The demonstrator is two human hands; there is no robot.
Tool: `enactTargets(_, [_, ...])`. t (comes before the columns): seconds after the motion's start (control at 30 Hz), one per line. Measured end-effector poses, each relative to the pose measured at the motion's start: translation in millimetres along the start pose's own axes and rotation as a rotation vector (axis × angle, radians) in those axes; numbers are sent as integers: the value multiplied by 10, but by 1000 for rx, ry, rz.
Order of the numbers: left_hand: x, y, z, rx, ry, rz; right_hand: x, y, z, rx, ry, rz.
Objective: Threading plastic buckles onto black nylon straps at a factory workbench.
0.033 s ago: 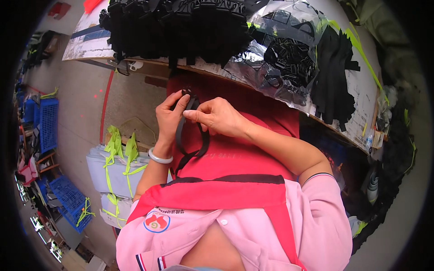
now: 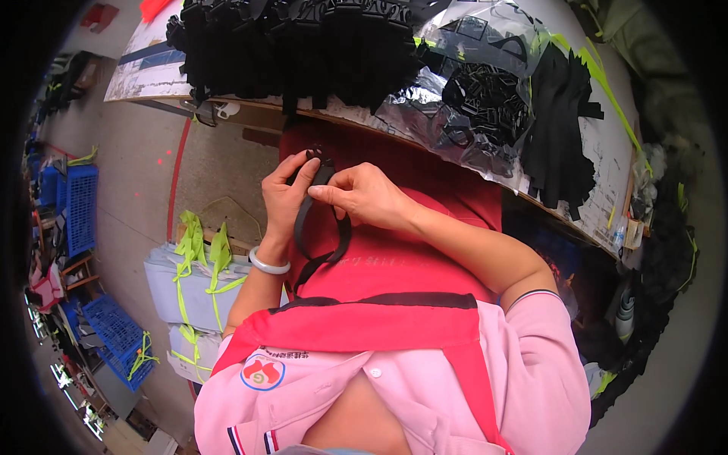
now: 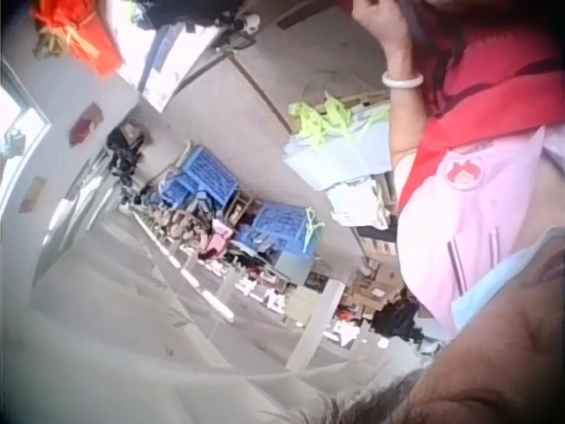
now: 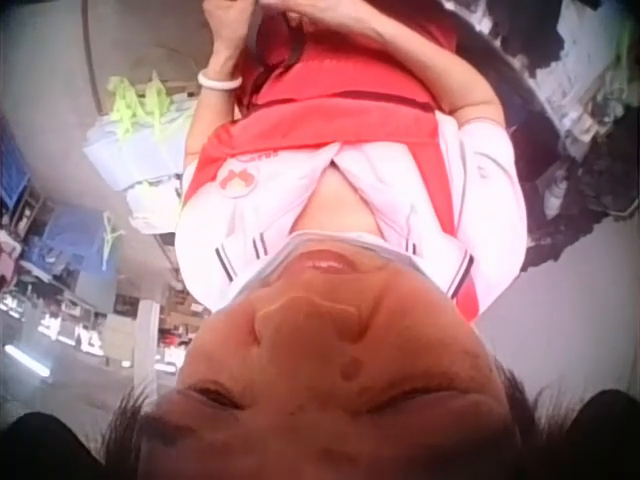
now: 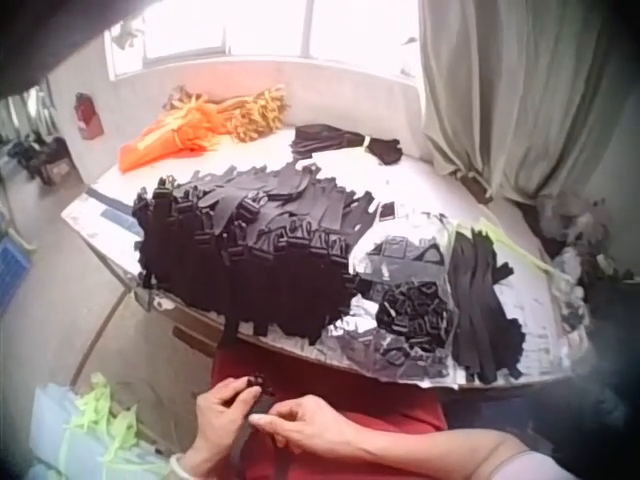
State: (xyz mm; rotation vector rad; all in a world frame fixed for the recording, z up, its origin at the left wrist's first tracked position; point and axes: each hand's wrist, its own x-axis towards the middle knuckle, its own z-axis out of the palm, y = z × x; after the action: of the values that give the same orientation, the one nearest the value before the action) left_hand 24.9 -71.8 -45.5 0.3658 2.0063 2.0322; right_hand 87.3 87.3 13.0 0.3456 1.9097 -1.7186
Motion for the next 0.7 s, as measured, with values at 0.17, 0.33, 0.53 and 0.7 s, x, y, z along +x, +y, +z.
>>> enactTargets(0.17, [-12, 29, 40, -88, -61, -95, 40, 187, -68, 193, -46, 59])
enactTargets(0.33, [3, 33, 20, -61, -135, -23, 47, 241, -187, 442, -159, 109])
enactTargets(0.53, [25, 7, -15, -42, -209, -3, 77, 228, -262, 497, -173, 57])
enactTargets(0.7, [-8, 57, -48, -134, -187, -195, 76, 217, -277, 507, -221, 110])
